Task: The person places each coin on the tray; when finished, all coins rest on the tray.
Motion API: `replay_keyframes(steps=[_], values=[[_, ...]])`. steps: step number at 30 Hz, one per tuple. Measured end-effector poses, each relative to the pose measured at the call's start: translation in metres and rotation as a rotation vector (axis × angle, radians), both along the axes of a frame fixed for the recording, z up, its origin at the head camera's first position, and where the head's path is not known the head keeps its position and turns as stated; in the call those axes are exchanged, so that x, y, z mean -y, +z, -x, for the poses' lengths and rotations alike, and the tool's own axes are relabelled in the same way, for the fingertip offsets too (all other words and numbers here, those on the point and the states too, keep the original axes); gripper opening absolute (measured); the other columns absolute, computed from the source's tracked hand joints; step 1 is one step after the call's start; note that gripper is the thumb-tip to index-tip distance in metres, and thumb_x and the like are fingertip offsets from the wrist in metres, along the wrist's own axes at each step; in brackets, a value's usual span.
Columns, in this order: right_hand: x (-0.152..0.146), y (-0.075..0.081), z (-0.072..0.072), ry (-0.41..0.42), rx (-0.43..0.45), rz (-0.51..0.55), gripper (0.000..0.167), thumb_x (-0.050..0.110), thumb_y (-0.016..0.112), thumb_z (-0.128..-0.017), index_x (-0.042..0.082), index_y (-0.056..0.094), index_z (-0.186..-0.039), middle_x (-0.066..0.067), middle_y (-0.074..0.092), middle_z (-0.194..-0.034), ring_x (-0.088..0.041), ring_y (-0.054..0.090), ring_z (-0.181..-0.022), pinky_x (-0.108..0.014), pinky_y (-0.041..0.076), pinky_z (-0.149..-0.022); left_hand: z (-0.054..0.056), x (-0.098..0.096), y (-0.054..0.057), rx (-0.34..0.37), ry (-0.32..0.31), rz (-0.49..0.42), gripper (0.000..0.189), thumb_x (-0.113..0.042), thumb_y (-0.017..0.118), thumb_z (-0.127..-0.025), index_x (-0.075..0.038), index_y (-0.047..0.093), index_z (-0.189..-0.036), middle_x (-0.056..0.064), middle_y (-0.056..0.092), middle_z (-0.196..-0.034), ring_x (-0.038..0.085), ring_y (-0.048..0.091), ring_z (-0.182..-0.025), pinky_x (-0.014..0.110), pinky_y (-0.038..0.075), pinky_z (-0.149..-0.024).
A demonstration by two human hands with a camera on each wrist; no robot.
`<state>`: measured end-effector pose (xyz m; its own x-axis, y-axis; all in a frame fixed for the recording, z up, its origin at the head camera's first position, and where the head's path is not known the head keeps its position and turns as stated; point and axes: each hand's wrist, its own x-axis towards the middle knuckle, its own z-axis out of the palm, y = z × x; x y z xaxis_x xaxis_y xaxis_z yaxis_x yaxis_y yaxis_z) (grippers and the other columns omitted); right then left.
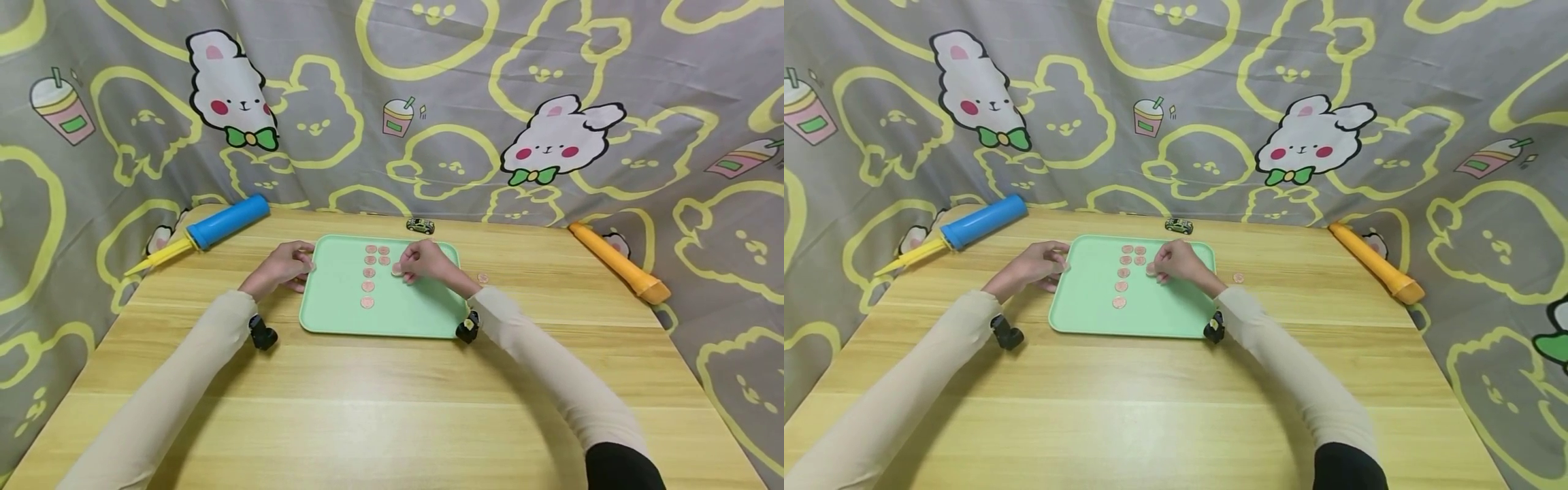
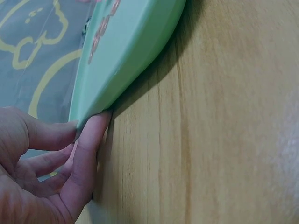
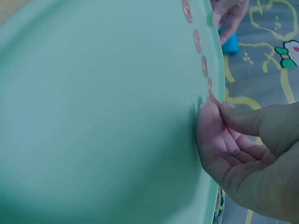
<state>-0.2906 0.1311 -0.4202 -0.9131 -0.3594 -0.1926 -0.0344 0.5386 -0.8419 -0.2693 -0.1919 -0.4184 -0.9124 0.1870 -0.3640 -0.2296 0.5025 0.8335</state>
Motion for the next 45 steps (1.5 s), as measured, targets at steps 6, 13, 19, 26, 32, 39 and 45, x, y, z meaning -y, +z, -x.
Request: replay_keyframes(steps=[6,13,19,26,32,39,45], values=[[0.02,-0.001,0.0,0.02,-0.061,-0.108,0.014,0.003,0.064,-0.101,-0.005,0.07,-0.091,-0.015,0.073,-0.079,-0.014,0.069,-0.062,-0.029,0.064,-0.064,-0.001,0.003,0.002,0.001,0.008,0.009,0.06,-0.007,0.055,-0.107,0.0,0.031,-0.162,0.018,0.052,-0.122,0.026,0.062,-0.095,0.031,0.064,-0.071],[0.034,-0.002,0.0,0.02,-0.119,-0.296,0.036,0.01,0.063,-0.105,0.004,0.066,-0.069,-0.004,0.066,-0.064,-0.011,0.056,-0.053,-0.021,0.049,-0.051,0.001,-0.001,0.002,0.008,0.002,0.001,0.061,-0.007,0.055,-0.106,-0.001,0.031,-0.162,0.019,0.052,-0.123,0.025,0.062,-0.094,0.031,0.064,-0.071],[0.042,-0.001,-0.001,0.033,-0.119,-0.389,0.058,0.015,0.063,-0.106,0.014,0.045,-0.051,0.004,0.037,-0.047,-0.009,0.031,-0.045,-0.021,0.028,-0.048,-0.001,0.0,0.002,-0.004,-0.005,0.01,0.06,-0.007,0.054,-0.106,0.0,0.031,-0.162,0.019,0.052,-0.121,0.025,0.061,-0.093,0.03,0.063,-0.07],[0.041,0.002,-0.005,-0.003,-0.099,-0.354,0.047,0.018,0.069,-0.103,0.008,0.057,-0.058,0.001,0.051,-0.052,-0.01,0.044,-0.047,-0.02,0.035,-0.048,-0.002,0.0,0.003,0.0,-0.006,0.013,0.06,-0.007,0.054,-0.107,0.0,0.03,-0.162,0.018,0.051,-0.121,0.025,0.061,-0.094,0.03,0.063,-0.07],[0.033,0.003,-0.006,-0.017,-0.1,-0.27,0.033,0.016,0.073,-0.101,-0.003,0.069,-0.073,-0.009,0.069,-0.066,-0.015,0.061,-0.055,-0.024,0.054,-0.056,-0.002,-0.001,0.003,0.007,-0.004,0.009,0.061,-0.008,0.055,-0.107,0.0,0.03,-0.162,0.018,0.051,-0.122,0.026,0.062,-0.095,0.031,0.064,-0.071],[0.023,0.004,-0.004,0.009,-0.059,-0.216,0.023,0.017,0.079,-0.096,0.002,0.068,-0.083,-0.006,0.067,-0.073,-0.015,0.064,-0.061,-0.028,0.062,-0.063,-0.001,0.0,0.001,0.003,-0.009,0.008,0.062,-0.007,0.055,-0.106,0.001,0.03,-0.162,0.018,0.051,-0.122,0.026,0.063,-0.095,0.031,0.064,-0.071],[0.01,0.008,-0.006,0.036,-0.07,-0.217,0.022,0.015,0.08,-0.095,0.004,0.063,-0.086,-0.005,0.064,-0.076,-0.017,0.064,-0.064,-0.029,0.061,-0.063,-0.001,0.0,0.002,0.001,-0.007,0.007,0.061,-0.007,0.055,-0.106,0.001,0.03,-0.162,0.018,0.051,-0.121,0.026,0.063,-0.094,0.031,0.064,-0.07]])
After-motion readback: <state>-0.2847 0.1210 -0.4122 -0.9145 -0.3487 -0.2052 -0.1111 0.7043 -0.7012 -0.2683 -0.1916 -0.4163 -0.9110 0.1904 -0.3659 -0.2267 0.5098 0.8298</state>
